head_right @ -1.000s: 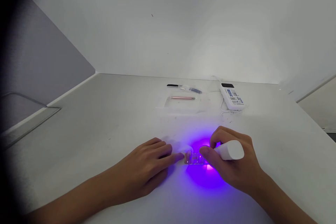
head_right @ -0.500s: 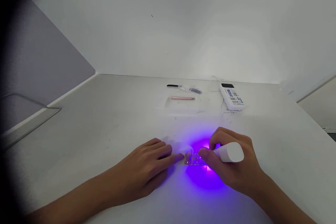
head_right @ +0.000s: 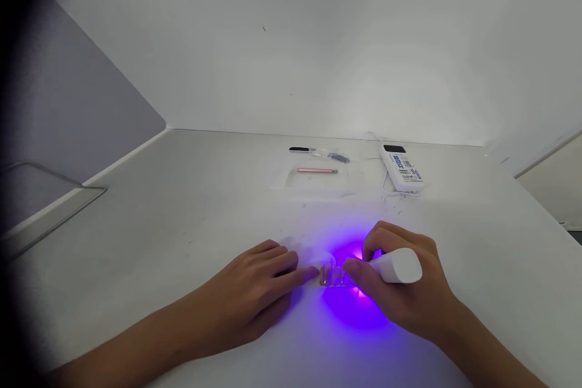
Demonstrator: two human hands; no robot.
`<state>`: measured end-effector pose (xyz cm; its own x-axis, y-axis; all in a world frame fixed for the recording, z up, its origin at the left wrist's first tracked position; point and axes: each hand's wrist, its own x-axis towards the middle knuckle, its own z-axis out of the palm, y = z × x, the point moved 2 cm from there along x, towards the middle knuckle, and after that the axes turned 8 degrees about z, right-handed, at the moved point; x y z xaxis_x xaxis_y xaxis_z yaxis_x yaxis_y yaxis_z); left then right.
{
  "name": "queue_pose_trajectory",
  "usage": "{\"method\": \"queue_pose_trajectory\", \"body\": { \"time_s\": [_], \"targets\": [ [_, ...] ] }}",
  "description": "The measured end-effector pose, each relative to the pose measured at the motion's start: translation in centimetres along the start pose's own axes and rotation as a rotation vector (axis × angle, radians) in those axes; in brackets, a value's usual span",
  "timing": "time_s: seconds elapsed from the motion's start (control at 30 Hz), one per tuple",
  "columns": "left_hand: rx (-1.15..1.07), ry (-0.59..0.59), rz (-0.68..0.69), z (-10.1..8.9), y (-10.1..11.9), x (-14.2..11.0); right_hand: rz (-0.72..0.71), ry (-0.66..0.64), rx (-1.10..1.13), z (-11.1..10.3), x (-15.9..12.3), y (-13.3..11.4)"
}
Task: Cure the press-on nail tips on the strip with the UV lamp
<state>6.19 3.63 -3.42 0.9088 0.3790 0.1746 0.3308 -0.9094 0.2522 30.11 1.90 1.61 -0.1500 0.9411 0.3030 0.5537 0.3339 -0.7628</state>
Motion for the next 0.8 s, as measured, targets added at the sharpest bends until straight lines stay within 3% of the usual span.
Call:
{"method": "queue_pose_trajectory", "body": {
  "time_s": [0.8],
  "targets": [
    [-0.013,0.010,0.001,0.05,-0.06,-0.07,-0.020,-0.014,0.052,0.04,0.05,-0.34]
  ]
}}
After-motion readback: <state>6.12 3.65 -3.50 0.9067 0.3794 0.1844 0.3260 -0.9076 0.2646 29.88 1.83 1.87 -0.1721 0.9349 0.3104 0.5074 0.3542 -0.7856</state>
